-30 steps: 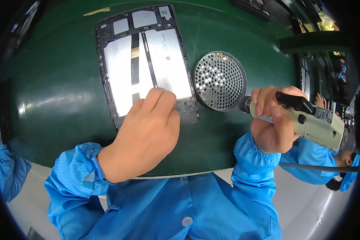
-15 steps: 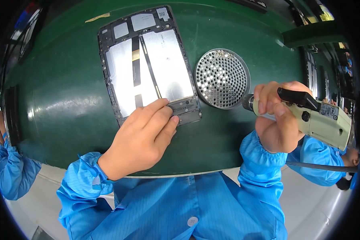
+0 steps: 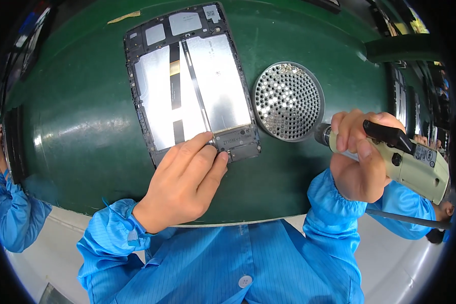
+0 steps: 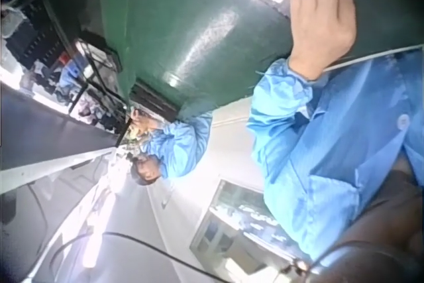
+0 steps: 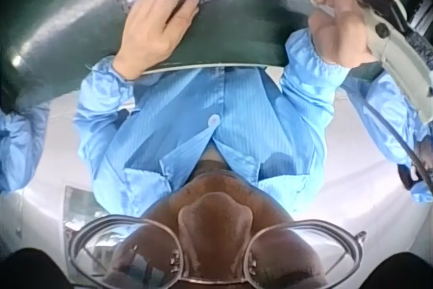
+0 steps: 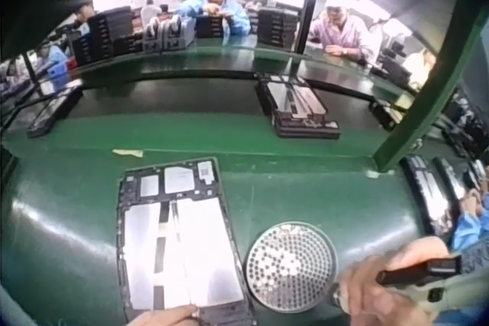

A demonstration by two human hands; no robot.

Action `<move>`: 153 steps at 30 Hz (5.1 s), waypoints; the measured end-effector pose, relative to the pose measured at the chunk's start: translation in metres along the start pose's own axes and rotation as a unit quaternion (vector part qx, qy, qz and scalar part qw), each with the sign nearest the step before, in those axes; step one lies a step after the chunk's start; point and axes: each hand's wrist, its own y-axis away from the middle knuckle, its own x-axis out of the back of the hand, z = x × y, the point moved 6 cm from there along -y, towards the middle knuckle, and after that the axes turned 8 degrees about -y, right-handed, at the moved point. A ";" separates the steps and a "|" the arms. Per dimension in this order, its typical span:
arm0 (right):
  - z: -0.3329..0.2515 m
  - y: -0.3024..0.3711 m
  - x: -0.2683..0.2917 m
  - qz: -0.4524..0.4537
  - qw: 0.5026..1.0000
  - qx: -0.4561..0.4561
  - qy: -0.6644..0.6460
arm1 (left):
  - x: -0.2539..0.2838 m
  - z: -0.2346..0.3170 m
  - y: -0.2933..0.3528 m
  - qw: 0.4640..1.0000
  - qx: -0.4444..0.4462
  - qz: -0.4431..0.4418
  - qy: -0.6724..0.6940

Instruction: Assembling electronic tablet components by driving screws into the internal frame using an electric screwdriver on an assembly line.

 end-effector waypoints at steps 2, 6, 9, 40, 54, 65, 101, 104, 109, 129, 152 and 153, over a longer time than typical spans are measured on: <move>0.002 0.000 0.002 -0.005 1.000 0.003 0.004 | -0.002 0.000 -0.001 1.000 -0.007 -0.002 -0.004; 0.003 0.000 0.003 0.000 1.000 -0.003 0.012 | -0.003 0.001 -0.001 1.000 0.010 0.000 0.005; 0.003 -0.002 0.004 -0.007 1.000 -0.010 0.018 | -0.003 -0.001 0.000 1.000 0.019 0.000 0.011; -0.002 -0.005 0.007 0.020 1.000 0.004 0.017 | 0.014 -0.014 0.007 0.991 0.067 -0.091 -0.067; -0.002 -0.004 0.029 0.073 0.995 0.064 0.006 | 0.008 -0.220 -0.075 0.975 0.125 -0.044 -0.181; 0.006 0.004 0.048 0.112 0.992 0.049 0.011 | -0.072 -0.200 -0.225 0.997 0.045 0.033 -0.061; 0.006 -0.004 0.042 0.099 0.994 0.034 0.031 | 0.018 -0.041 0.032 0.984 0.115 -0.121 -0.058; 0.004 -0.003 0.036 0.104 0.994 0.028 0.035 | 0.014 -0.039 0.038 0.988 0.093 -0.100 -0.077; 0.004 -0.006 0.039 0.093 0.995 0.024 0.037 | 0.013 -0.033 0.041 0.994 0.072 -0.055 -0.067; -0.006 -0.010 0.040 0.059 0.997 0.024 0.034 | -0.010 -0.008 -0.017 0.999 -0.013 -0.029 0.016; 0.004 -0.008 -0.011 -0.088 0.993 -0.072 -0.027 | -0.013 -0.013 -0.025 0.993 -0.063 -0.072 0.071; 0.007 -0.007 -0.013 -0.090 0.993 -0.077 -0.022 | -0.013 -0.013 -0.025 0.991 -0.068 -0.074 0.087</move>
